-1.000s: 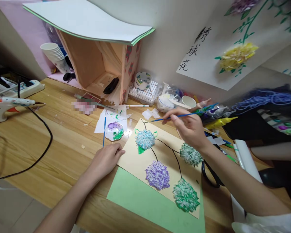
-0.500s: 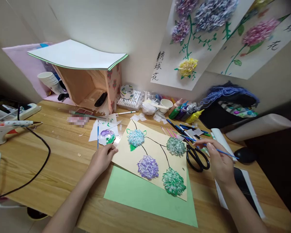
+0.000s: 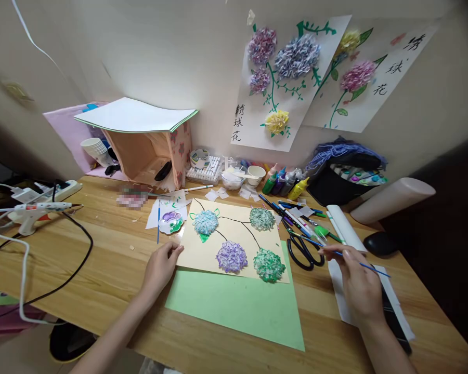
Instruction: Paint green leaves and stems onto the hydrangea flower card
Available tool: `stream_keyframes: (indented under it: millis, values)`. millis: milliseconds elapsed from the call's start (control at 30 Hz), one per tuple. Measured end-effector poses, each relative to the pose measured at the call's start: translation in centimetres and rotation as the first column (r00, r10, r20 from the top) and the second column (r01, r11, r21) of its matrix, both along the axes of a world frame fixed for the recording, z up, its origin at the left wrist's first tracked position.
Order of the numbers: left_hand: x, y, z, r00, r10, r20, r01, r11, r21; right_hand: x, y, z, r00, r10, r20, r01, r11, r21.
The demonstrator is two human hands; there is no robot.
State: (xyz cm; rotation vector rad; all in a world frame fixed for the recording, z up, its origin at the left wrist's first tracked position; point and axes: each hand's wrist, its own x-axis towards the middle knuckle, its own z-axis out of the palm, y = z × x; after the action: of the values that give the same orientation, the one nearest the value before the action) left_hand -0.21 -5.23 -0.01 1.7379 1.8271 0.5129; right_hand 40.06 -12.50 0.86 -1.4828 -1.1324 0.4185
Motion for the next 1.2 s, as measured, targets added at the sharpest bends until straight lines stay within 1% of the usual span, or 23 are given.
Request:
stream_keyframes:
  millis: [100, 200, 267, 367, 433, 500, 567, 633, 700, 733, 800, 867, 933, 1067, 1200]
  values:
    - [0.5, 0.9, 0.4, 0.998, -0.034, -0.059, 0.034, 0.999, -0.010, -0.2, 0.1, 0.3, 0.996, 0.052, -0.079, -0.058, 0.995, -0.079]
    - [0.6, 1.5, 0.8, 0.992, -0.042, -0.116, 0.040, 0.999, -0.027, -0.6, 0.4, 1.1, 0.996, 0.088, -0.027, -0.090, 0.989, -0.121]
    - [0.5, 1.8, 1.0, 0.981, -0.003, -0.194, 0.001, 1.000, -0.012, -1.1, 1.0, 1.9, 0.992, 0.128, 0.018, -0.126, 0.986, -0.107]
    - [-0.4, 2.3, 1.6, 0.947, 0.072, -0.313, -0.056, 0.997, 0.058, -2.3, 2.5, 3.4, 0.971, 0.226, 0.081, -0.221, 0.973, -0.066]
    - [-1.4, 3.1, 2.2, 0.949, 0.114, -0.295, -0.079, 0.989, 0.128, -3.7, 4.0, 4.5, 0.939, 0.310, 0.152, -0.303, 0.951, -0.069]
    - [-2.6, 4.1, 2.7, 0.963, 0.182, -0.200, -0.137, 0.966, 0.220, -5.8, 5.7, 5.7, 0.868, 0.418, 0.268, -0.402, 0.909, -0.114]
    - [-4.0, 5.2, 2.9, 0.962, 0.263, -0.080, -0.226, 0.922, 0.315, -8.4, 7.5, 6.7, 0.760, 0.544, 0.355, -0.521, 0.837, -0.169]
    - [-5.4, 6.1, 2.8, 0.948, 0.317, 0.025, -0.302, 0.871, 0.388, -11.4, 9.4, 7.5, 0.666, 0.643, 0.377, -0.618, 0.759, -0.203]
    - [-6.5, 6.7, 2.3, 0.936, 0.337, 0.103, -0.349, 0.841, 0.413, -14.5, 11.2, 7.9, 0.584, 0.717, 0.381, -0.694, 0.684, -0.225]
    - [-7.0, 6.8, 1.9, 0.931, 0.341, 0.131, -0.364, 0.841, 0.400, -16.0, 12.0, 7.9, 0.558, 0.740, 0.376, -0.716, 0.658, -0.233]
    - [-7.6, 6.9, 1.2, 0.925, 0.341, 0.168, -0.379, 0.864, 0.333, -18.8, 13.5, 7.6, 0.505, 0.786, 0.357, -0.752, 0.604, -0.265]
    - [-7.9, 6.9, 0.6, 0.927, 0.328, 0.180, -0.366, 0.895, 0.254, -21.1, 14.8, 7.0, 0.455, 0.816, 0.357, -0.776, 0.560, -0.290]
    - [-7.8, 6.8, 0.3, 0.940, 0.298, 0.169, -0.328, 0.923, 0.199, -22.9, 15.8, 6.4, 0.413, 0.832, 0.371, -0.792, 0.529, -0.305]
    - [-7.3, 6.8, 0.5, 0.960, 0.254, 0.115, -0.268, 0.955, 0.126, -24.9, 16.9, 5.6, 0.364, 0.859, 0.360, -0.797, 0.488, -0.356]
    - [-7.1, 6.6, 1.0, 0.966, 0.245, 0.085, -0.251, 0.964, 0.081, -25.3, 17.3, 5.5, 0.368, 0.864, 0.343, -0.779, 0.488, -0.394]
